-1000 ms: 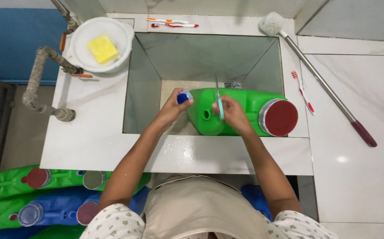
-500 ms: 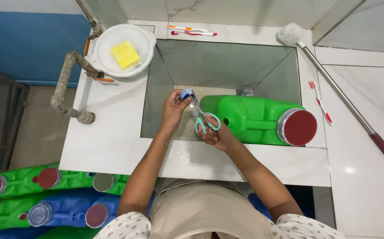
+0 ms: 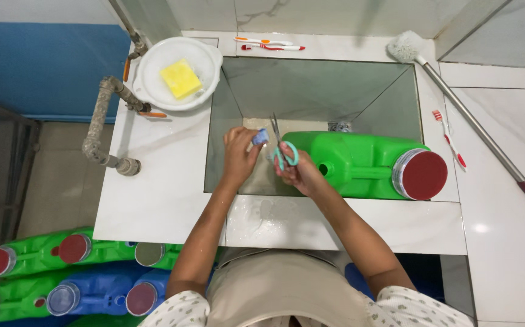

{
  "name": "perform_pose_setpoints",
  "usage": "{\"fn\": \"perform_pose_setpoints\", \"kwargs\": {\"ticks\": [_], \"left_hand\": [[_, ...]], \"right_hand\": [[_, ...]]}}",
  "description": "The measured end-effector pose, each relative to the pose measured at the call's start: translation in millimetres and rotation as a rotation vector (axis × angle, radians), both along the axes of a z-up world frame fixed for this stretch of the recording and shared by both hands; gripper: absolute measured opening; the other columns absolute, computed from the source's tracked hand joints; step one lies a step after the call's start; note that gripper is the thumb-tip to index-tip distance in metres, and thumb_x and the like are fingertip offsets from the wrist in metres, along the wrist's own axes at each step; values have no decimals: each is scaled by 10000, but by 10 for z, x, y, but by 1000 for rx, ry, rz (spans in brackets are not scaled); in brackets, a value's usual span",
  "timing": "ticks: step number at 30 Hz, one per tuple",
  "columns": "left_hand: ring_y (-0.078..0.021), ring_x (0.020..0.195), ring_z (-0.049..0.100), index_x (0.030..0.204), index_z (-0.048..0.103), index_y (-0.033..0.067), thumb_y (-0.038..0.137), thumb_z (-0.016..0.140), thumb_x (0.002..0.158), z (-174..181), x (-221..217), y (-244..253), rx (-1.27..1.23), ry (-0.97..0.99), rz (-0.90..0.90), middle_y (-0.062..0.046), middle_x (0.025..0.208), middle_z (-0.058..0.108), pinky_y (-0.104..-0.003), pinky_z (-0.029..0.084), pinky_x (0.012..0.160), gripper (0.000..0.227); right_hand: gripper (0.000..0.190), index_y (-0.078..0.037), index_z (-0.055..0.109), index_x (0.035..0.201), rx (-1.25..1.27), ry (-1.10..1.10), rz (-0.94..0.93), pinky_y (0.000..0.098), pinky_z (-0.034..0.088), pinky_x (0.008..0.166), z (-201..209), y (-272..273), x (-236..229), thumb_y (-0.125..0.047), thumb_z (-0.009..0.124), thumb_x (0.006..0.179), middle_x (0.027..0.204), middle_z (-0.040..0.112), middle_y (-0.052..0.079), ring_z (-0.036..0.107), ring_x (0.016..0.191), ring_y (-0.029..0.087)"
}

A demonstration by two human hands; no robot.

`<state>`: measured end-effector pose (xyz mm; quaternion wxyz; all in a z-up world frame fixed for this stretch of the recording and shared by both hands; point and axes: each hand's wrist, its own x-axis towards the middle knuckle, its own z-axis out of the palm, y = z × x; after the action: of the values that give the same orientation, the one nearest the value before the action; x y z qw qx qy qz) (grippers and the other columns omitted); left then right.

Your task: The person rinses a green plastic container in a sink, then uses scissors to cut off the cap and a label. They scrub the container with a soapy sponge, rinse it again, and use a toothbrush to clean the cap and the container's opening.

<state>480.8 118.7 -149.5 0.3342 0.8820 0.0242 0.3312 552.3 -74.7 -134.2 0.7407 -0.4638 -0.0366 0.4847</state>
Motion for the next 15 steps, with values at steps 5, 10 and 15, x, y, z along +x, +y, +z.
{"fn": "perform_pose_setpoints", "kwargs": {"ticks": [5,10,15], "left_hand": [[-316,1042,559,1085,714,66,187,841,849,32,24,77,-236,125,133,-114,1054,640,-415,448,909,295],[-294,1038,601,1126,715,73,144,797,835,-29,-13,214,-378,208,83,-106,1071,630,-396,493,890,311],[-270,1090,618,1156,734,74,65,739,850,-20,-42,332,-430,126,71,-103,1103,679,-386,501,938,306]], "right_hand": [[302,-65,568,1129,-48,-682,-163,253,524,687,41,447,114,-131,745,893,1057,657,2,604,883,49],[286,-11,558,1123,-233,-1216,-221,387,555,786,163,673,94,5,711,883,1004,671,127,688,924,249],[287,-10,541,1080,-374,-1447,-222,434,525,723,279,794,-26,8,721,857,973,637,187,659,871,369]]}}
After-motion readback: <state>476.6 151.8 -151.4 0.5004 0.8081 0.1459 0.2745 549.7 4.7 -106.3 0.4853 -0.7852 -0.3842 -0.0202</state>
